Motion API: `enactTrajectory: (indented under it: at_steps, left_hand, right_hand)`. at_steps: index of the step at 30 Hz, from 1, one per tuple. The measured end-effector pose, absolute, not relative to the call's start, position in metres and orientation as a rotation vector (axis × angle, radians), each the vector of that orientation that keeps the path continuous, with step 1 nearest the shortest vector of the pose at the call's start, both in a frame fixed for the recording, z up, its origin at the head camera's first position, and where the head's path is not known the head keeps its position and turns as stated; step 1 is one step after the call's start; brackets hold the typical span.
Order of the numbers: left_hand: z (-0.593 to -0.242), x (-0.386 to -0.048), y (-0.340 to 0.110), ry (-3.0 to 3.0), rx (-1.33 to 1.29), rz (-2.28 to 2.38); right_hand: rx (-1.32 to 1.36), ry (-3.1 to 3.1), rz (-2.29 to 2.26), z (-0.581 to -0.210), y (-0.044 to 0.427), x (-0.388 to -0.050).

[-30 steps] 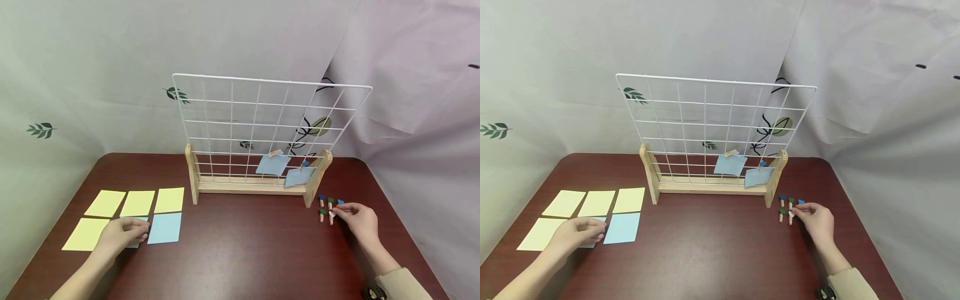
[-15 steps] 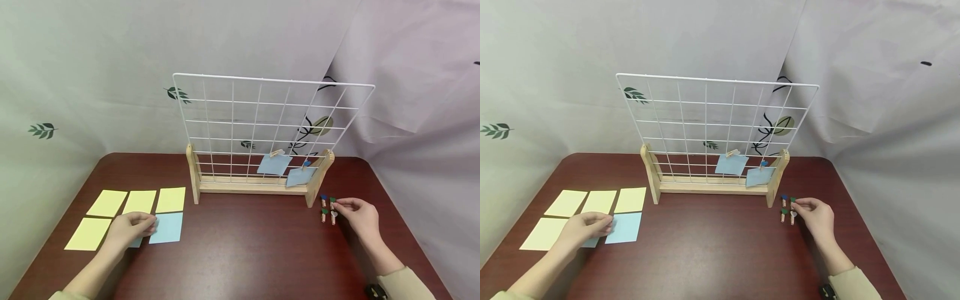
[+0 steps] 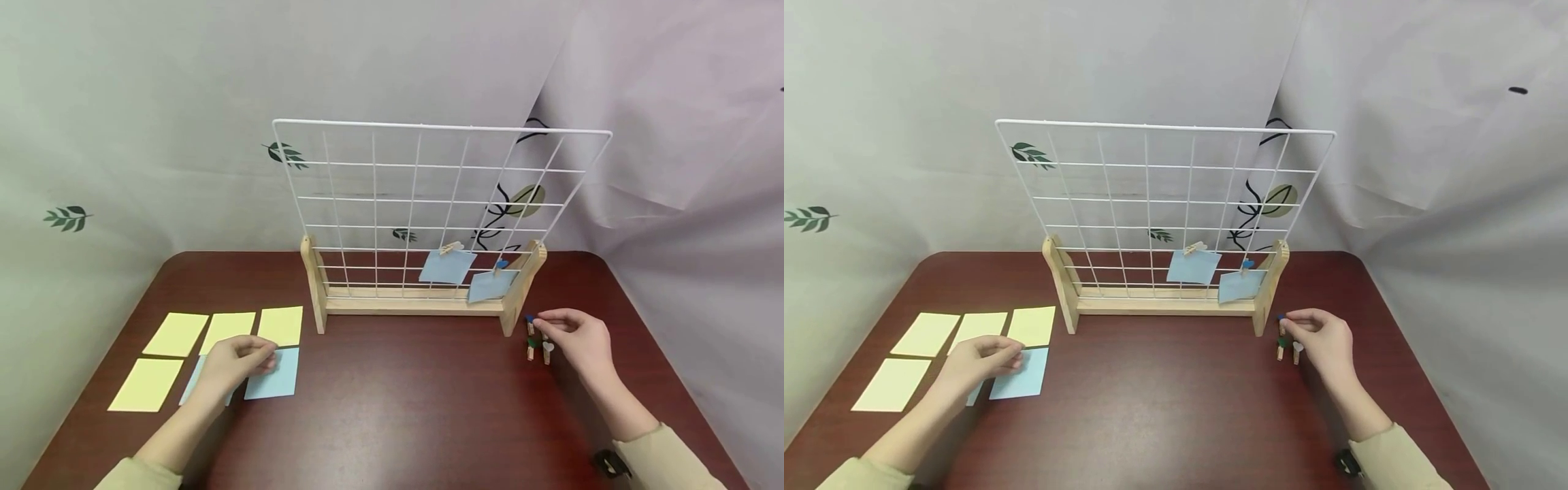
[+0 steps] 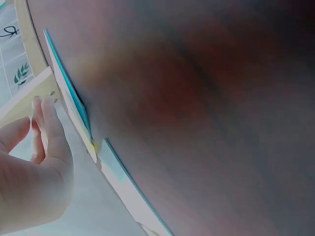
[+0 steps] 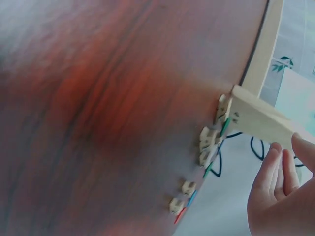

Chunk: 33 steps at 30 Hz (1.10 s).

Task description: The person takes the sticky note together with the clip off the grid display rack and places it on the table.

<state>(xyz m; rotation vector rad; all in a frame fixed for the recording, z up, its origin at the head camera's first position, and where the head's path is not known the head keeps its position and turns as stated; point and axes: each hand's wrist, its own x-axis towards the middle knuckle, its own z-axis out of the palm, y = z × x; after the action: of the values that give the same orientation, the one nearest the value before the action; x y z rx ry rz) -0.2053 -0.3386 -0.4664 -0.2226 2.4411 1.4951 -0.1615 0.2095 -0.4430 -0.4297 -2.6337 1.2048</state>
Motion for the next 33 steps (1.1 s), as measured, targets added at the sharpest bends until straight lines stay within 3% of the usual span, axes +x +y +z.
enactTrajectory:
  at_steps: [33]
  left_hand:
    - [-0.452,-0.225,-0.258,2.293,0.036,1.728]
  right_hand:
    - [-0.208,-2.504,1.53,-0.416,0.163,-0.174]
